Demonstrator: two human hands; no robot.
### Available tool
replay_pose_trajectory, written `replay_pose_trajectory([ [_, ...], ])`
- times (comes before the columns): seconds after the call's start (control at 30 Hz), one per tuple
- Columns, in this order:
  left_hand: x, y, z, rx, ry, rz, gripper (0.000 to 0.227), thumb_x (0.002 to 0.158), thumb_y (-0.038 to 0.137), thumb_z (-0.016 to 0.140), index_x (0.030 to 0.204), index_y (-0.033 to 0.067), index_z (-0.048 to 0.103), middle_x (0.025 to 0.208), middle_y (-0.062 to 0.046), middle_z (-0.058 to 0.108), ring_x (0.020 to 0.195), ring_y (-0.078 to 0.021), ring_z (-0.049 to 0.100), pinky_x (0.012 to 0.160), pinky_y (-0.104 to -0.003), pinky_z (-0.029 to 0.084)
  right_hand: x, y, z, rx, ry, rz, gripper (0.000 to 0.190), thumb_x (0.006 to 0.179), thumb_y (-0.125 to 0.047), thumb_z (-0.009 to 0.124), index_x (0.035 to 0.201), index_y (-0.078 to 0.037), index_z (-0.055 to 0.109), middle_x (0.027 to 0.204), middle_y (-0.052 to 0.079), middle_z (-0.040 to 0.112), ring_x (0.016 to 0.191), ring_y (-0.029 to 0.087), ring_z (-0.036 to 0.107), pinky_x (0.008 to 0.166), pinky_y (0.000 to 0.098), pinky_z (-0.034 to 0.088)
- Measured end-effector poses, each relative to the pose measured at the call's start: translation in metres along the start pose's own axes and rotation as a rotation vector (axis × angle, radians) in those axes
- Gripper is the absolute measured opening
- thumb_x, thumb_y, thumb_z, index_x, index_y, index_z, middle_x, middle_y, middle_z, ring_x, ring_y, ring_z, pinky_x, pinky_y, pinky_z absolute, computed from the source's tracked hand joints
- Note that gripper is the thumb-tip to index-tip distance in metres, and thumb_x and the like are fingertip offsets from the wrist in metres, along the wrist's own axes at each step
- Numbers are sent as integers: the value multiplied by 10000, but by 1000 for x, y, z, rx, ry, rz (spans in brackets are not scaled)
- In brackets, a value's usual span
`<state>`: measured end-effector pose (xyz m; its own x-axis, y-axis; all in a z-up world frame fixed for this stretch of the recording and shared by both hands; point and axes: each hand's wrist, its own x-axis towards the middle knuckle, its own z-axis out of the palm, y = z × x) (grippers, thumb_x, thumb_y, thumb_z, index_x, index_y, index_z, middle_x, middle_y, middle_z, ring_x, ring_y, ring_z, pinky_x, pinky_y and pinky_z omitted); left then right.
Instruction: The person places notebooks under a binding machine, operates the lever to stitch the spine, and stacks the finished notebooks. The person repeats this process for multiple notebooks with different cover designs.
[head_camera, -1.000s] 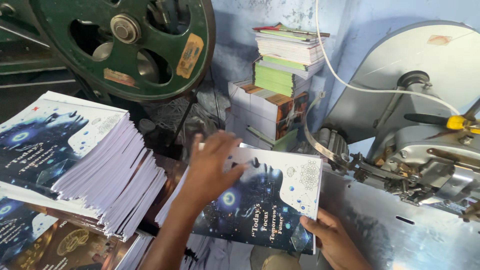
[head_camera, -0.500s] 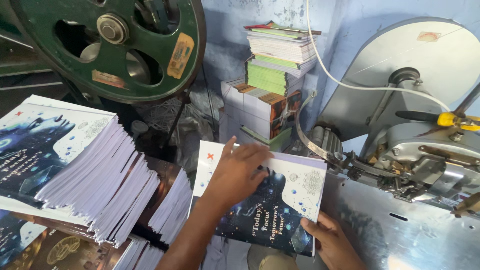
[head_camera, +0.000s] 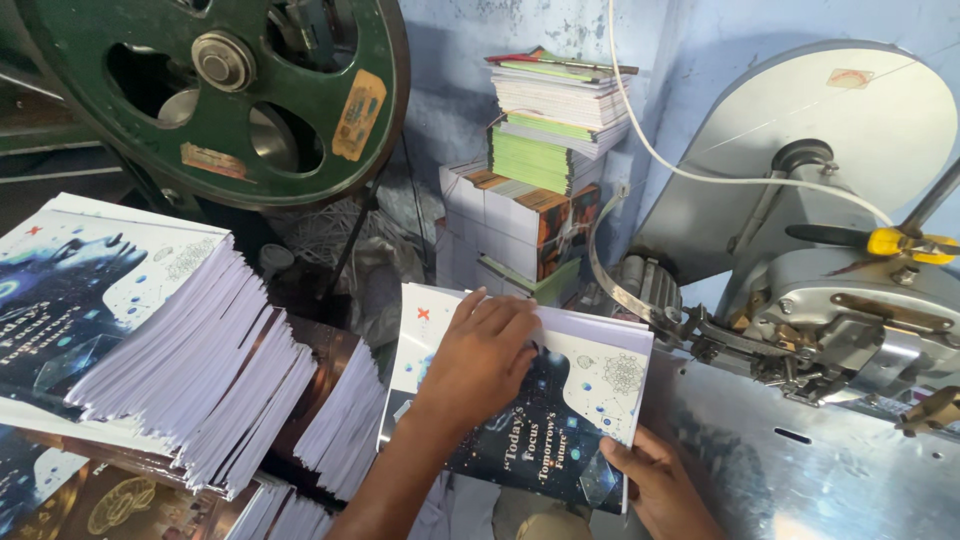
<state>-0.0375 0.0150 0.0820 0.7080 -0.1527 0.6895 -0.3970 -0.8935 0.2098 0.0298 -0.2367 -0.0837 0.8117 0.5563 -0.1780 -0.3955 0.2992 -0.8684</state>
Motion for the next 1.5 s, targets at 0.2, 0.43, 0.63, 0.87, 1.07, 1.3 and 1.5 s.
replay_pose_trajectory([
  [0.2, 3, 3, 3, 5, 45, 37, 319, 791, 94, 744, 1086, 60, 626, 1242, -125, 664, 1214, -331, 589, 1136, -534, 361, -4, -5, -3, 2, 38, 32, 486, 915, -148, 634, 1375, 9, 623, 1225, 119, 747, 1090, 177, 687, 928, 381, 540],
  [0.43, 9, 9, -5, -38, 33, 13, 408, 726, 52, 724, 1118, 16, 617, 1110, -165, 598, 1124, -397, 541, 1040, -503, 389, 0, -2, -5, -58, 11, 7, 471, 920, -133, 649, 1362, 29, 633, 1236, 117, 746, 1095, 166, 678, 930, 367, 537],
  [0.63, 12, 10, -7, -11, 50, 103, 337, 754, 41, 716, 1085, 58, 654, 1075, -144, 591, 1123, -370, 553, 1063, -517, 379, 1, 0, -7, -17, 20, -11, 484, 928, -146, 643, 1377, 33, 614, 1246, 123, 731, 1095, 167, 672, 926, 368, 537],
  [0.87, 6, 7, -9, 39, -44, 0, 228, 782, 163, 771, 988, 107, 691, 1034, -102, 641, 1065, -315, 609, 989, -492, 395, 1, -1, -12, -37, -9, -40, 486, 931, -142, 643, 1379, 43, 616, 1286, 124, 720, 1147, 162, 648, 981, 356, 501],
  [1.07, 10, -18, -34, 153, -192, -238, 350, 786, 446, 808, 935, 140, 727, 922, -87, 736, 988, -280, 665, 996, -508, 344, 1, -8, -11, -94, 1, -45, 481, 924, -124, 636, 1377, 36, 624, 1317, 123, 722, 1190, 160, 641, 1014, 353, 478],
  [1.3, -2, -53, -58, -24, 5, -518, 387, 743, 429, 848, 961, 123, 754, 879, -71, 774, 812, -196, 747, 802, -399, 542, -3, -20, -8, -68, 28, 23, 486, 926, -158, 629, 1375, 28, 621, 1269, 152, 740, 1124, 197, 682, 946, 384, 537],
  [1.5, -31, -88, -47, -616, 155, -724, 330, 743, 211, 836, 1031, 90, 729, 883, -57, 772, 765, -143, 734, 689, -321, 585, -5, -17, -5, -88, 115, 101, 466, 944, -155, 626, 1371, 32, 638, 1220, 177, 751, 1103, 215, 683, 921, 402, 537],
])
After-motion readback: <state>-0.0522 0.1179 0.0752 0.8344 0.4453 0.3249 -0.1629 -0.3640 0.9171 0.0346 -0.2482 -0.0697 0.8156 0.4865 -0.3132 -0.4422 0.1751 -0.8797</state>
